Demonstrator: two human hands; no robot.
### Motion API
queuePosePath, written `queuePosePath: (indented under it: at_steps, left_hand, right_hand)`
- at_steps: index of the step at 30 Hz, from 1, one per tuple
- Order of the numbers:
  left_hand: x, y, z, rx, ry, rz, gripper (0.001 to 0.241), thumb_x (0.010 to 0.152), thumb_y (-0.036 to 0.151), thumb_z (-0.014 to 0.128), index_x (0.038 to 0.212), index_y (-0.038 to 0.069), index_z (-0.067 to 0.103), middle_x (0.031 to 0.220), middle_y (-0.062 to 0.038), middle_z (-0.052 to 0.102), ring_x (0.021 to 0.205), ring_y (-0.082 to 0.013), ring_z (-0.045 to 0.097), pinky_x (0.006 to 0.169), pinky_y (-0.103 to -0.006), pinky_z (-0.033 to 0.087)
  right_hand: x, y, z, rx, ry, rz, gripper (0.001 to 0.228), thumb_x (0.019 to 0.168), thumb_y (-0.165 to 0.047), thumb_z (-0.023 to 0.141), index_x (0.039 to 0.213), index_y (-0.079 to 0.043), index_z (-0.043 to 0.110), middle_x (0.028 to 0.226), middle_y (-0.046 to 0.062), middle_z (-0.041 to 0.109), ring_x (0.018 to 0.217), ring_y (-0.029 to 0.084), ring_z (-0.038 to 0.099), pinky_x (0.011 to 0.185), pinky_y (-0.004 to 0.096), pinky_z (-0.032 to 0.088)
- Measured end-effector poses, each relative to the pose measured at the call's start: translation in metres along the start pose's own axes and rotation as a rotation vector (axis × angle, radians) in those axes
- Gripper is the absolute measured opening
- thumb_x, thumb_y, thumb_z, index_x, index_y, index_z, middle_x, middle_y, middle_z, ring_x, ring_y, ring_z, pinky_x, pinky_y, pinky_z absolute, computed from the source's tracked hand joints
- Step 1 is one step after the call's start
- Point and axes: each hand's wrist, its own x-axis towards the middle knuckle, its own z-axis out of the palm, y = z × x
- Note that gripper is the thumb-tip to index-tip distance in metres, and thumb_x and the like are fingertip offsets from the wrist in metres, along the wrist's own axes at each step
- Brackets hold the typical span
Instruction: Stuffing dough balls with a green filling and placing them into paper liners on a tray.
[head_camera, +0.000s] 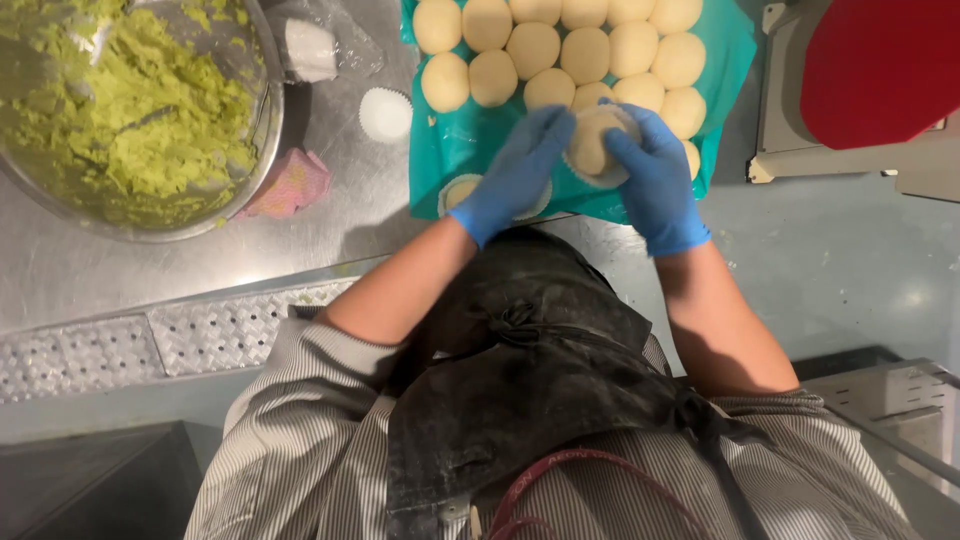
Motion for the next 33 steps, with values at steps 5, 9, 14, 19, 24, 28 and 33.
queuePosePath:
  at_steps: [5, 9, 14, 19, 24, 28, 33]
  left_hand:
    - [0.001, -0.045, -0.04, 1.107, -0.011, 0.328, 0.05, 0.094, 0.058, 0.06, 0.128, 0.022, 0.061, 0.119, -0.009, 0.066, 0.109, -0.0414, 0.068, 0.09, -0.0593, 0.056]
    - [0.001, -0.075, -0.035, 1.17, 0.002, 0.351, 0.04, 0.096, 0.049, 0.06, 0.129, 0.027, 0.061, 0.117, -0.006, 0.063, 0.106, -0.0383, 0.069, 0.093, -0.0581, 0.053]
    - [0.005, -0.075, -0.044, 0.87, -0.013, 0.392, 0.053, 0.099, 0.053, 0.06, 0.138, 0.018, 0.055, 0.123, -0.017, 0.064, 0.108, -0.0462, 0.069, 0.09, -0.0572, 0.058]
    - [-0.001, -0.013, -0.122, 0.641, 0.358, 0.465, 0.027, 0.103, 0.023, 0.056, 0.125, 0.01, 0.064, 0.111, -0.018, 0.066, 0.11, -0.0433, 0.064, 0.096, -0.0518, 0.052]
    - [0.036, -0.005, -0.139, 0.7, 0.497, 0.699, 0.035, 0.086, 0.0, 0.055, 0.12, -0.003, 0.062, 0.122, -0.023, 0.065, 0.106, -0.0405, 0.062, 0.094, -0.0451, 0.05]
    - [0.071, -0.027, -0.118, 1.217, 0.426, 0.737, 0.052, 0.082, 0.003, 0.06, 0.133, -0.005, 0.052, 0.14, -0.029, 0.045, 0.121, -0.0453, 0.05, 0.104, -0.0452, 0.046]
    - [0.077, -0.025, -0.108, 1.202, 0.536, 0.669, 0.04, 0.08, 0.006, 0.057, 0.118, -0.004, 0.06, 0.122, -0.024, 0.06, 0.096, -0.0369, 0.059, 0.087, -0.0418, 0.051]
  right_hand:
    - [0.029, 0.086, -0.042, -0.665, -0.119, 0.096, 0.047, 0.092, -0.032, 0.085, 0.13, -0.011, 0.068, 0.127, 0.013, 0.068, 0.123, 0.035, 0.062, 0.103, 0.049, 0.048]
    - [0.024, 0.1, -0.044, -0.874, -0.253, 0.162, 0.051, 0.094, -0.047, 0.081, 0.125, -0.009, 0.064, 0.12, 0.022, 0.066, 0.118, 0.046, 0.061, 0.098, 0.058, 0.048]
    - [0.011, 0.077, -0.025, -1.016, -0.327, -0.142, 0.03, 0.099, -0.027, 0.073, 0.128, -0.017, 0.072, 0.125, 0.012, 0.067, 0.121, 0.04, 0.061, 0.1, 0.051, 0.051]
    - [-0.002, 0.063, -0.042, -0.821, -0.074, -0.213, 0.029, 0.103, -0.013, 0.073, 0.131, -0.007, 0.069, 0.125, 0.023, 0.063, 0.106, 0.043, 0.066, 0.09, 0.05, 0.057]
    - [-0.012, 0.038, -0.056, -0.663, 0.028, -0.218, 0.019, 0.104, 0.002, 0.063, 0.12, 0.009, 0.07, 0.109, 0.013, 0.064, 0.084, 0.018, 0.054, 0.08, 0.028, 0.046]
    - [-0.018, 0.021, -0.068, -0.685, 0.018, -0.22, 0.019, 0.105, 0.006, 0.063, 0.122, 0.011, 0.068, 0.119, 0.017, 0.067, 0.093, 0.021, 0.057, 0.087, 0.03, 0.048]
    - [-0.026, 0.015, -0.074, -0.687, 0.061, -0.18, 0.02, 0.106, 0.004, 0.063, 0.124, 0.012, 0.068, 0.113, 0.017, 0.065, 0.092, 0.021, 0.057, 0.09, 0.031, 0.049]
